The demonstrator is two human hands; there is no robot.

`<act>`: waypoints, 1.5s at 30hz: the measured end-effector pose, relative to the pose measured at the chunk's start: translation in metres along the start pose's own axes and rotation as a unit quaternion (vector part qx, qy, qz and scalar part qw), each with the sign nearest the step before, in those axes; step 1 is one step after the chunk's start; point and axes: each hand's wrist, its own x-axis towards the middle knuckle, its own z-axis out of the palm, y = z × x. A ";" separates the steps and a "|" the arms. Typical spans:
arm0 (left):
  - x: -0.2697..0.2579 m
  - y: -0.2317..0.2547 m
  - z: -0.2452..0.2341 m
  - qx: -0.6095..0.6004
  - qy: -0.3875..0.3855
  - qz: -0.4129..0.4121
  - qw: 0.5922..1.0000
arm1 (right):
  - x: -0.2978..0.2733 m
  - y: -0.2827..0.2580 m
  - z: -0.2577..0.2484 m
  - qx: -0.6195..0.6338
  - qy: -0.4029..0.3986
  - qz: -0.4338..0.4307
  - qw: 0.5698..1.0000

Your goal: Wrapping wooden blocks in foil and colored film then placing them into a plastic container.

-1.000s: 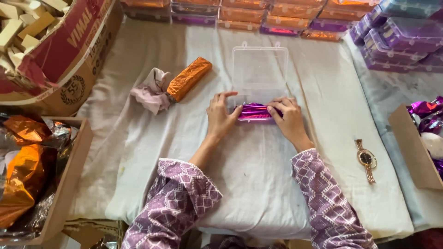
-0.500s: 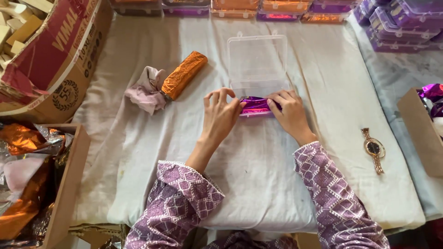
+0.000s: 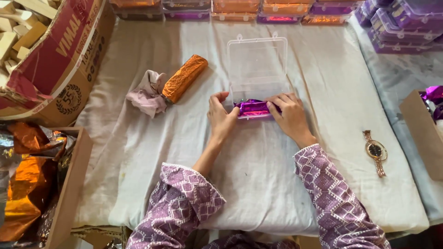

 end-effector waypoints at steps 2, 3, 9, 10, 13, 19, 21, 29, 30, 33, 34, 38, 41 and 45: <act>-0.005 0.015 0.001 0.033 0.030 -0.023 0.999 | 0.000 0.000 0.001 0.000 0.012 -0.014 1.000; -0.008 0.011 0.002 0.030 0.032 -0.024 0.999 | -0.003 0.002 0.003 -0.002 0.011 -0.016 1.000; 0.001 0.013 0.008 0.141 0.059 0.073 0.986 | 0.003 -0.003 0.000 -0.009 0.022 -0.038 0.999; 0.010 0.018 0.007 0.154 0.002 0.002 0.988 | 0.002 -0.004 0.000 -0.007 0.023 -0.034 0.999; 0.033 0.034 0.000 0.184 -0.113 -0.082 0.973 | 0.000 -0.008 -0.004 -0.002 0.019 -0.024 1.000; 0.043 0.005 -0.007 0.195 -0.172 -0.091 0.961 | 0.001 -0.001 0.006 -0.001 0.028 -0.012 1.000; 0.041 -0.006 -0.006 0.182 -0.174 -0.086 0.964 | 0.000 0.002 0.009 -0.007 0.035 -0.011 0.999; 0.051 -0.039 -0.013 0.018 -0.152 -0.082 0.985 | -0.002 0.000 0.007 0.007 0.030 -0.014 0.999; 0.052 -0.033 -0.016 0.018 -0.151 -0.083 0.985 | 0.000 -0.001 0.006 0.007 0.029 -0.015 0.999; 0.049 -0.013 -0.020 -0.017 -0.107 0.004 0.994 | 0.001 -0.002 0.003 0.008 0.026 -0.014 1.000; 0.046 -0.003 -0.019 -0.003 -0.122 0.035 0.992 | 0.001 -0.003 0.002 0.015 0.027 -0.014 0.999; 0.025 0.055 -0.035 0.130 -0.199 0.098 0.966 | 0.002 -0.002 -0.003 0.078 0.038 -0.022 0.996; 0.017 0.058 -0.035 0.168 -0.236 0.144 0.946 | 0.002 -0.003 -0.009 0.123 0.058 -0.011 0.991; 0.016 0.048 -0.031 0.197 -0.219 0.177 0.939 | 0.004 0.008 -0.015 0.102 0.088 0.003 0.991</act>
